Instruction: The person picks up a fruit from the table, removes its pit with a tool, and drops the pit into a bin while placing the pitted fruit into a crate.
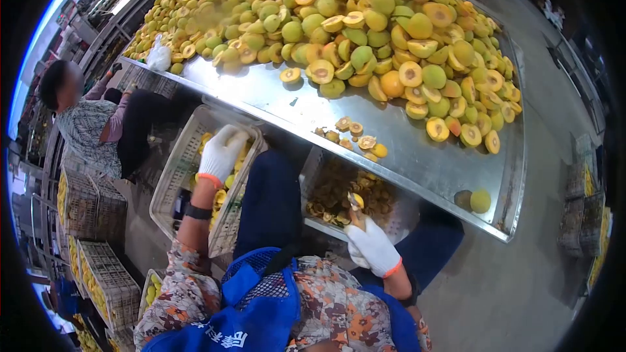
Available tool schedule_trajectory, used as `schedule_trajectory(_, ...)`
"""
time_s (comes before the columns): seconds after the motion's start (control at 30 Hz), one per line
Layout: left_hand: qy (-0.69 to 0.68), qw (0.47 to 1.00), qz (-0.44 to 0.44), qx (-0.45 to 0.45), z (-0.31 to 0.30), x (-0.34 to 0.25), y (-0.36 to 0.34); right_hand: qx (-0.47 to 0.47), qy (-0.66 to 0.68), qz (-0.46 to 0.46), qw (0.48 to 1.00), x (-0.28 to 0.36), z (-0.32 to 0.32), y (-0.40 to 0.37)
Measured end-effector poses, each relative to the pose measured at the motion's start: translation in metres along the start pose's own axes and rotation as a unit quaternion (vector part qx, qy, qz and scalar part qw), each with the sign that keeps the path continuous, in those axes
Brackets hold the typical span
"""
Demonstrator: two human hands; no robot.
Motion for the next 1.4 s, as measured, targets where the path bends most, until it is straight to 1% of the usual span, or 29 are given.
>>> schedule_trajectory(0.03,0.246,0.963,0.107,-0.026,-0.003,-0.015,0.005,0.005,0.002,0.002,1.000,-0.006,-0.003,0.001)
schedule_trajectory(0.07,0.473,0.856,0.204,-0.048,0.010,-0.023,0.008,-0.010,-0.034,0.003,0.999,-0.010,-0.011,0.001)
schedule_trajectory(0.1,0.429,0.864,0.254,-0.067,0.015,-0.038,0.016,-0.027,-0.071,0.003,0.997,-0.011,-0.017,0.002)
schedule_trajectory(0.13,0.430,0.865,0.252,-0.067,0.023,-0.044,0.031,-0.026,-0.071,0.005,0.997,-0.010,-0.017,0.002)
schedule_trajectory(0.2,0.376,0.903,0.180,-0.103,0.034,-0.067,0.065,-0.041,-0.134,-0.003,0.990,0.001,-0.021,0.003)
schedule_trajectory(0.23,0.373,0.895,0.220,-0.104,0.046,-0.080,0.082,-0.040,-0.137,-0.003,0.990,0.001,-0.023,0.005)
schedule_trajectory(0.27,0.369,0.885,0.262,-0.106,0.060,-0.094,0.100,-0.057,-0.187,-0.013,0.981,0.004,-0.029,0.008)
schedule_trajectory(0.3,0.382,0.882,0.254,-0.106,0.076,-0.109,0.118,-0.074,-0.235,-0.024,0.969,0.005,-0.037,0.012)
schedule_trajectory(0.33,0.396,0.879,0.243,-0.105,0.091,-0.122,0.135,-0.073,-0.237,-0.023,0.968,-0.012,-0.046,0.017)
schedule_trajectory(0.4,0.454,0.854,0.222,-0.122,0.108,-0.129,0.192,-0.014,-0.364,-0.187,0.912,-0.015,-0.051,0.029)
schedule_trajectory(0.43,0.452,0.855,0.221,-0.126,0.110,-0.133,0.212,-0.055,-0.260,-0.100,0.959,-0.022,-0.052,0.030)
schedule_trajectory(0.47,0.454,0.855,0.209,-0.140,0.109,-0.133,0.230,-0.069,-0.209,-0.026,0.975,-0.024,-0.048,0.025)
schedule_trajectory(0.53,0.456,0.854,0.197,-0.153,0.109,-0.139,0.264,-0.079,-0.151,0.019,0.985,-0.031,-0.047,0.025)
schedule_trajectory(0.6,0.407,0.898,0.104,-0.130,0.095,-0.118,0.307,-0.082,-0.153,0.006,0.985,-0.051,-0.059,0.032)
schedule_trajectory(0.63,0.379,0.915,0.088,-0.103,0.094,-0.110,0.326,-0.081,-0.168,0.016,0.982,-0.054,-0.062,0.035)
schedule_trajectory(0.67,0.382,0.915,0.084,-0.102,0.094,-0.100,0.338,-0.080,-0.182,0.027,0.980,-0.058,-0.064,0.036)
schedule_trajectory(0.73,0.405,0.908,0.083,-0.063,0.102,-0.108,0.333,-0.078,-0.198,0.024,0.977,-0.084,-0.076,0.046)
schedule_trajectory(0.8,0.410,0.906,0.082,-0.058,0.094,-0.107,0.340,0.013,-0.359,-0.156,0.920,-0.087,-0.069,0.059)
schedule_trajectory(0.87,0.415,0.901,0.105,0.067,0.104,-0.106,0.346,0.001,-0.358,-0.155,0.921,-0.087,-0.071,0.063)
schedule_trajectory(0.9,0.395,0.908,0.120,0.075,0.105,-0.100,0.347,-0.014,-0.356,-0.151,0.922,-0.076,-0.064,0.062)
schedule_trajectory(0.93,0.357,0.925,0.096,0.094,0.103,-0.085,0.347,-0.008,-0.355,-0.152,0.922,-0.062,-0.055,0.059)
schedule_trajectory(0.97,0.314,0.939,0.094,0.099,0.103,-0.081,0.327,-0.056,-0.221,-0.052,0.972,-0.048,-0.053,0.057)
schedule_trajectory(1.0,0.271,0.952,0.094,0.103,0.106,-0.079,0.304,-0.103,-0.082,0.050,0.990,-0.051,-0.050,0.051)
schedule_trajectory(1.07,0.373,0.905,0.138,0.153,0.126,-0.071,0.282,-0.099,-0.080,0.030,0.991,-0.046,-0.044,0.051)
schedule_trajectory(1.13,0.496,0.855,0.074,0.134,0.137,-0.085,0.218,-0.091,-0.068,0.040,0.993,-0.051,-0.040,0.052)
schedule_trajectory(1.2,0.389,0.890,0.155,0.182,0.148,-0.084,0.196,-0.083,-0.090,0.040,0.992,-0.046,-0.034,0.053)
schedule_trajectory(1.23,0.416,0.883,0.135,0.172,0.146,-0.072,0.187,-0.086,-0.071,0.052,0.992,-0.047,-0.032,0.051)
schedule_trajectory(1.3,0.408,0.865,0.198,0.216,0.155,-0.070,0.154,-0.090,-0.053,0.058,0.993,-0.048,-0.031,0.054)
schedule_trajectory(1.4,0.391,0.851,0.220,0.273,0.148,-0.098,0.124,-0.087,-0.055,0.069,0.992,-0.056,-0.034,0.056)
Point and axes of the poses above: each hand's wrist, its own y-axis towards the middle knuckle, its own z-axis out of the palm, x = y × z, the point moved 10 cm from there along y, towards the middle knuckle, and after that the axes turned 8 degrees about -z, right-handed, at the moved point
